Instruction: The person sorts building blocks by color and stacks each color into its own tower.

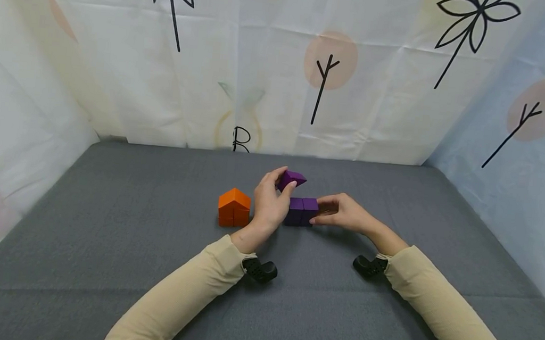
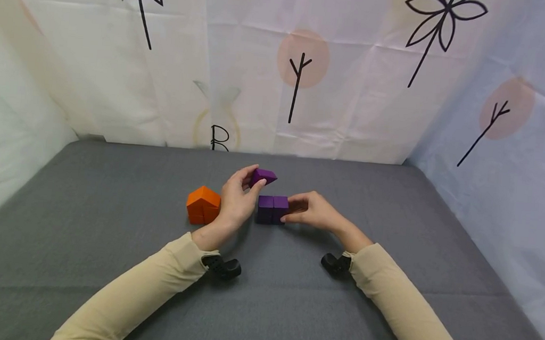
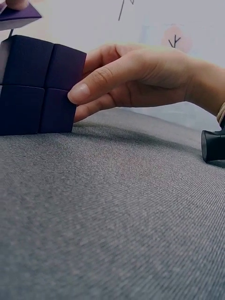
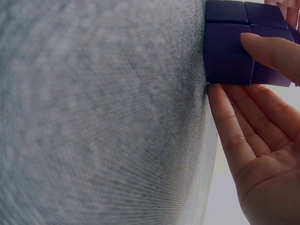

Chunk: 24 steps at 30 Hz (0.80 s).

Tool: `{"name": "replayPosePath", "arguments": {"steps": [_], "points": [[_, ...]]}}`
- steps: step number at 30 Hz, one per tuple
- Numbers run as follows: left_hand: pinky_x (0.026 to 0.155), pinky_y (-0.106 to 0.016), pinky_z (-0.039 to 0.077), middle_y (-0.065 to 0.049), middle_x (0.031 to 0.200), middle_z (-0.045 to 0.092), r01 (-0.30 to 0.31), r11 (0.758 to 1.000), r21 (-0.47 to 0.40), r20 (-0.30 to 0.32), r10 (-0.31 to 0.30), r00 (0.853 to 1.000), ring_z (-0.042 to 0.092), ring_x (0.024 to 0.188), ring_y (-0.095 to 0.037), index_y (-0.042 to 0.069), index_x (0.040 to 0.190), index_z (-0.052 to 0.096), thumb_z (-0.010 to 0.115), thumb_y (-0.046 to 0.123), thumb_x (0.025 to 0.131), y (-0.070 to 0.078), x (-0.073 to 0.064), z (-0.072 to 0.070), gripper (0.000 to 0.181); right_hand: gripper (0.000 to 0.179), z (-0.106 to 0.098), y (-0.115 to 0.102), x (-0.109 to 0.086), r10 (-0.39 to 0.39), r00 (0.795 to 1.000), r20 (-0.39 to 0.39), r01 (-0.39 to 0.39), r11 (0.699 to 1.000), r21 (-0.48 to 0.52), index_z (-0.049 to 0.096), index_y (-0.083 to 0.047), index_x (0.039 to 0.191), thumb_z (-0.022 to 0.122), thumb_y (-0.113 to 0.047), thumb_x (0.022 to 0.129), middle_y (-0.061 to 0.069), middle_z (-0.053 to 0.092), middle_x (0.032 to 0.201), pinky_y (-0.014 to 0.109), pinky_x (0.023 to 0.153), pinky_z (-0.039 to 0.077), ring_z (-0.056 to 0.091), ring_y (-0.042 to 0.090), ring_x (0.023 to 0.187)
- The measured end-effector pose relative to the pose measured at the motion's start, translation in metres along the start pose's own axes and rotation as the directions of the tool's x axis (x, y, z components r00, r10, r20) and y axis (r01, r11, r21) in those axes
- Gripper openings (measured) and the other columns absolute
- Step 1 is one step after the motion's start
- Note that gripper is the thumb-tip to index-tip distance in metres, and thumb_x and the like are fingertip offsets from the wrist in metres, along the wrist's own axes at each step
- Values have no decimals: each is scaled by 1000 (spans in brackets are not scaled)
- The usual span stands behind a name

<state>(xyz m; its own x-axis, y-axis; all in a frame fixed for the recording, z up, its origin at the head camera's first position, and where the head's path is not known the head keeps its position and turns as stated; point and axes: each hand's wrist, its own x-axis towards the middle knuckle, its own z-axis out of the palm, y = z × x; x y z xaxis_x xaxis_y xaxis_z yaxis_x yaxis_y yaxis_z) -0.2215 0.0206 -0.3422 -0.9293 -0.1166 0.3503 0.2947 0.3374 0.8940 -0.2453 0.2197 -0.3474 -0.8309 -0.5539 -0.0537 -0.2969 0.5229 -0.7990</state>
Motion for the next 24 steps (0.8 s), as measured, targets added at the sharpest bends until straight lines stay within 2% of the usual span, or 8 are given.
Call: {"name": "replayPosePath", "arguments": {"steps": [3,7,13,24], "points": [[96,-41,48,-16,119,61,-30,999,16,68,29,997,60,109,-29,3,131,57,63,12,93,0,-2,-3,39,42,0,-1,0,6,1000,-3,-6,1000,-8,60,8,121,72,-11,86,22,68,112,35,83,55,67,30,103],[96,-43,48,-16,118,62,-75,997,36,151,69,986,60,109,-29,3,132,56,63,13,93,1,-4,-8,40,41,0,-1,0,10,1000,-5,-10,1000,-16,61,8,121,72,-11,86,22,67,113,36,84,55,67,31,104],[94,-44,48,-16,118,62,-146,988,58,259,126,958,60,108,-29,2,132,56,62,13,93,1,-6,-11,41,40,0,-1,-1,9,1000,-5,-9,1000,-17,61,7,120,71,-11,86,22,67,114,37,85,54,66,31,105],[91,-44,49,-16,119,62,-233,969,81,348,192,918,59,105,-28,3,132,56,63,11,93,-1,-9,-14,41,41,0,-1,-1,-1,1000,-4,1,1000,-22,61,6,121,72,-11,86,22,67,115,37,85,54,66,31,106]]}}
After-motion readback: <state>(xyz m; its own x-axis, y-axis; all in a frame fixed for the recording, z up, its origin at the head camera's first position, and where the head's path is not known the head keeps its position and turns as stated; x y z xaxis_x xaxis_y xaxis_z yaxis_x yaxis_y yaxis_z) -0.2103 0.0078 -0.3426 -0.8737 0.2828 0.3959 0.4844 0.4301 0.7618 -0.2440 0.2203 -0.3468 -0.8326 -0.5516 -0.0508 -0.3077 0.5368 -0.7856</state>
